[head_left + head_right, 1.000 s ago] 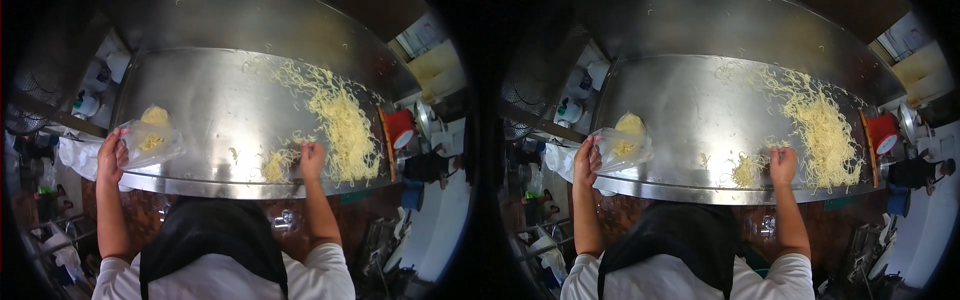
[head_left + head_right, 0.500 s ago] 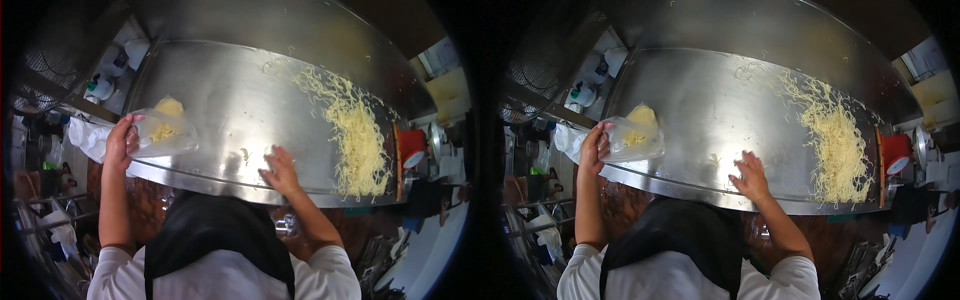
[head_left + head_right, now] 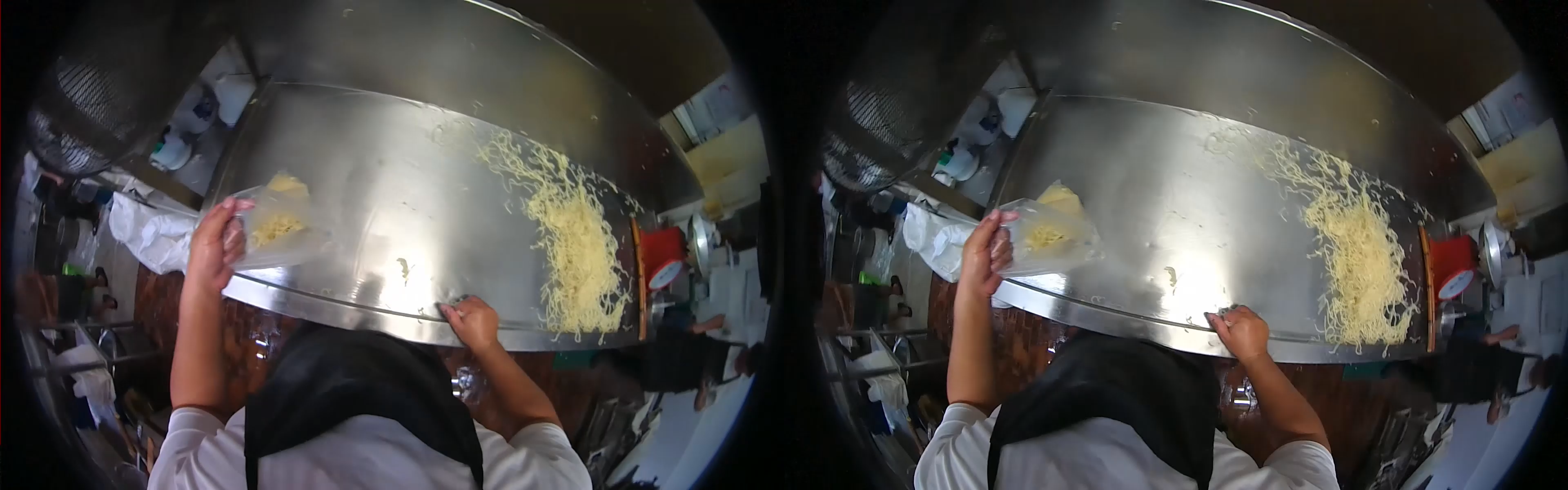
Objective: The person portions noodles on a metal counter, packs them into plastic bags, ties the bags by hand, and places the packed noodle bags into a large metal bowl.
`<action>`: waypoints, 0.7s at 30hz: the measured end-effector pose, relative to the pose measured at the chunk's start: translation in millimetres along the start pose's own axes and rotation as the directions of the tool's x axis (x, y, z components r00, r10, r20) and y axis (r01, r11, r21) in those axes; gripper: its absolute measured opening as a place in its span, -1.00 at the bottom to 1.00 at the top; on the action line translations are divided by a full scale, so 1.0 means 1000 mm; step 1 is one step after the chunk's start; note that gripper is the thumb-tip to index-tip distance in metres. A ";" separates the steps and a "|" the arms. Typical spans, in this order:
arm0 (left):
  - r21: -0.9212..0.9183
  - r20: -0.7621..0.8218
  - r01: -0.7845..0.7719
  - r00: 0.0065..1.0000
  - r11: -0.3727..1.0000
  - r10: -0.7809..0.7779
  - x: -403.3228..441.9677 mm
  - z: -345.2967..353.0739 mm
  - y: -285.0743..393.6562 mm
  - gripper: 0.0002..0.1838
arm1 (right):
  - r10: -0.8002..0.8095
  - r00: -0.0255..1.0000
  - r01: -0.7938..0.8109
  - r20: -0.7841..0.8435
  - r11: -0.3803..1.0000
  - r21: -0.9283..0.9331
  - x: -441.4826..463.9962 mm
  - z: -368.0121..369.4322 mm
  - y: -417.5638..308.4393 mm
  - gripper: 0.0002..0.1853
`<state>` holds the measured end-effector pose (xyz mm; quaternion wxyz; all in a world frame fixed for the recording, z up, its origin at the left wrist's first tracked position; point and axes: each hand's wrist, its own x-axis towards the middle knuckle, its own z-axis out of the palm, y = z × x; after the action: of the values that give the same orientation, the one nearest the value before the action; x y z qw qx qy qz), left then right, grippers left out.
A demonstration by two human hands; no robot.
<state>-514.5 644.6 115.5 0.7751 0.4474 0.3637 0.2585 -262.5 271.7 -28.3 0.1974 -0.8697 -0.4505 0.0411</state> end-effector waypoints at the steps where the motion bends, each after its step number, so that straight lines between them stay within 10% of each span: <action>1: 0.030 -0.016 -0.016 1.000 0.999 0.016 0.000 0.001 -0.001 -0.67 | 0.071 0.997 -0.073 0.034 0.994 0.081 0.007 0.006 -0.003 -0.59; 4: 0.018 -0.022 -0.055 0.998 0.998 0.056 0.000 0.006 -0.004 -0.66 | 0.343 0.906 -0.417 0.249 0.830 0.371 0.050 0.007 -0.038 -0.54; 9: 0.135 -0.009 -0.112 0.993 0.984 0.114 0.002 0.010 -0.010 -0.65 | 0.078 0.966 -0.253 0.248 0.497 0.830 0.132 -0.028 -0.162 -0.58; 12: 0.122 -0.006 -0.158 0.987 0.980 0.159 -0.002 0.021 -0.009 -0.66 | -0.117 0.950 -0.299 0.288 -0.091 0.950 0.156 -0.031 -0.245 -0.72; 14: 0.041 -0.032 -0.205 0.978 0.978 0.206 -0.005 0.023 -0.010 -0.66 | -0.253 0.967 0.029 0.038 0.255 0.967 0.184 0.034 -0.272 -0.83; 16: 0.054 -0.123 -0.219 0.967 0.974 0.224 -0.005 0.012 -0.014 -0.68 | -0.518 0.837 0.286 0.176 0.688 0.666 0.197 0.072 -0.268 -0.85; 17: 0.066 -0.168 -0.235 0.955 0.970 0.242 -0.003 0.005 -0.009 -0.69 | -0.596 0.752 0.455 0.281 0.778 0.433 0.206 0.074 -0.277 -0.82; 21: 0.004 -0.206 -0.232 0.951 0.973 0.228 -0.013 -0.020 -0.010 -0.73 | -0.527 0.738 0.347 0.422 0.832 0.433 0.212 0.046 -0.295 -0.79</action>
<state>-537.2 640.7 104.8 0.7023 0.4499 0.3846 0.3956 -374.7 607.7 64.1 0.2115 -0.6468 -0.6675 0.3024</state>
